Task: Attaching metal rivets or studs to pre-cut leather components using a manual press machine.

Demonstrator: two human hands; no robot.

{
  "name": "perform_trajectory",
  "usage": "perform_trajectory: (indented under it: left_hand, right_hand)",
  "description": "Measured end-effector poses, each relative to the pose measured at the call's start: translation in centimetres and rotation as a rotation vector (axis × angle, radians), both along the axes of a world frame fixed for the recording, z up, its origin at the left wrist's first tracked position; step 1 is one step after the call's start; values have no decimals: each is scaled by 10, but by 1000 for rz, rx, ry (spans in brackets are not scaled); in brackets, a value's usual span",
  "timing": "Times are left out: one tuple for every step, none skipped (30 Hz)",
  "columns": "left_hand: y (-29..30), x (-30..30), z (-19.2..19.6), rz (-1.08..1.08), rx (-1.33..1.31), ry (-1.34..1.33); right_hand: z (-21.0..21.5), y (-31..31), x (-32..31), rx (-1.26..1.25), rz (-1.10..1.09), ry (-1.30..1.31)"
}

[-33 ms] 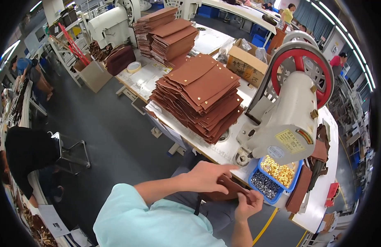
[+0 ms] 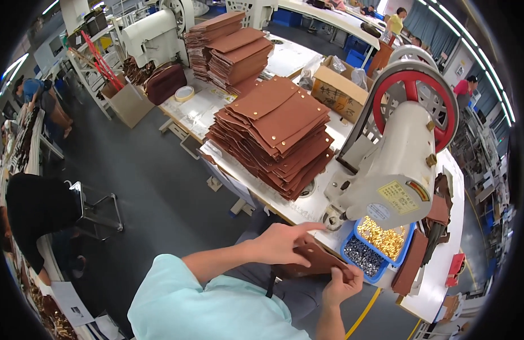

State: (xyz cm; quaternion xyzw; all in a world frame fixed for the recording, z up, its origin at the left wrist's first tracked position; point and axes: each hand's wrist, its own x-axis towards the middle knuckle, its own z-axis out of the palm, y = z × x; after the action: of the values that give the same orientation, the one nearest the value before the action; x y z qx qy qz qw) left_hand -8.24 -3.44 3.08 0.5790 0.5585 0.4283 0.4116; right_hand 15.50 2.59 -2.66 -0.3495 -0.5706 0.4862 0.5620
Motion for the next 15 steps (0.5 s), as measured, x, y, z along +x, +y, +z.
perform_trajectory:
  left_hand:
    - [-5,0,-11,17,27,-209]
    - [-10,4,-33,34,53,-415]
    - [-15,1,-67,1,67,-279]
    - [-22,-1,-93,-35,78,-145]
    - [-29,-4,-87,46,91,-277]
    - [-36,-11,-80,209,74,-295]
    - [-43,-22,-64,375,57,-312]
    - [-40,-40,-46,504,154,-325]
    - [-41,-62,-22,604,50,-263]
    - [-33,-83,-2,647,166,-282]
    - [-21,-112,6,648,284,-179]
    - [-3,-130,25,670,429,-147]
    - [12,-157,43,663,375,-56]
    - [32,-180,59,669,434,29]
    - [53,-184,92,613,395,-65]
  right_hand:
    - [-8,3,4,76,52,120]
    - [-2,1,-1,86,59,125]
    - [6,-6,-11,60,92,35]
    - [10,-11,-19,35,119,-59]
    - [7,-9,-30,140,229,-68]
    - [12,-7,-36,224,273,-143]
    - [5,-4,-34,184,339,-220]
    - [-5,-2,-27,143,399,-299]
    - [-11,-4,-20,148,390,-293]
    - [-17,-7,-15,17,405,-387]
    - [-21,-10,-10,-115,420,-477]
    - [-26,-11,-3,-111,409,-469]
    - [-30,-12,4,-181,425,-503]
    - [-33,-14,11,-253,446,-539]
    - [-36,-15,18,-256,427,-536]
